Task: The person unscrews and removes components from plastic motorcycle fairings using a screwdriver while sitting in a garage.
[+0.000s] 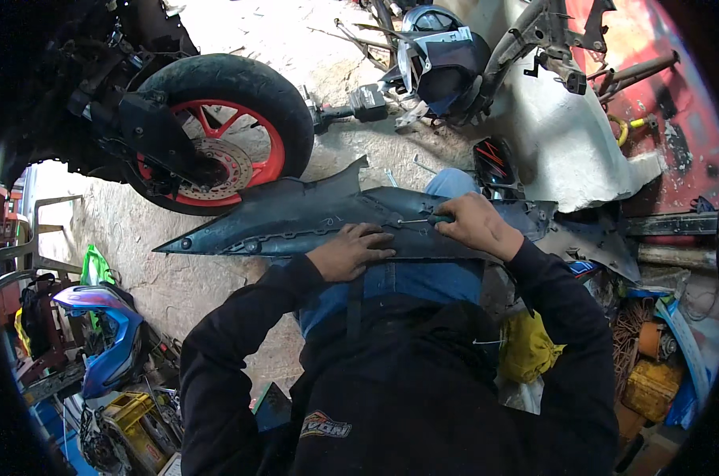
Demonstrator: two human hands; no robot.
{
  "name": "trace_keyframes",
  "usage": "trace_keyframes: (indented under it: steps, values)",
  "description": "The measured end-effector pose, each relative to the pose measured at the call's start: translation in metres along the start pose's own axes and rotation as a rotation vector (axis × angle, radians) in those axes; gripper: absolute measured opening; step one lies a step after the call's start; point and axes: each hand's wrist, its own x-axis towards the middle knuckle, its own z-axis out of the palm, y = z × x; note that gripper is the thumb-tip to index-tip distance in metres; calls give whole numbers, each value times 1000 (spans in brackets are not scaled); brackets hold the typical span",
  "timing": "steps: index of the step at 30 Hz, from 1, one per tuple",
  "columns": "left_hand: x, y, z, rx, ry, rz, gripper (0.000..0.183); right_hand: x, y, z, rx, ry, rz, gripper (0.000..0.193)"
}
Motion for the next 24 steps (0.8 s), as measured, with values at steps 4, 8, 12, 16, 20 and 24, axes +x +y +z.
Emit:
trace_keyframes:
  steps: [4,8,12,16,20,24]
  values:
    - [-3,-3,7,-26,60,6,56,3,-5,-2,-10,-36,37,32]
    - [-4,-4,13,10,93,23,54,0,-2,1,-17,-4,65,33]
    - [-3,-3,12,4,89,23,53,-2,1,-1,-8,-33,96,34]
    - [-5,-2,12,16,107,23,52,-3,-9,-8,31,-20,68,32]
    - [-4,-1,14,0,98,25,50,0,-7,-2,-12,21,37,30]
    - [-8,3,21,-58,88,40,50,16,-26,-18,-25,-144,232,31]
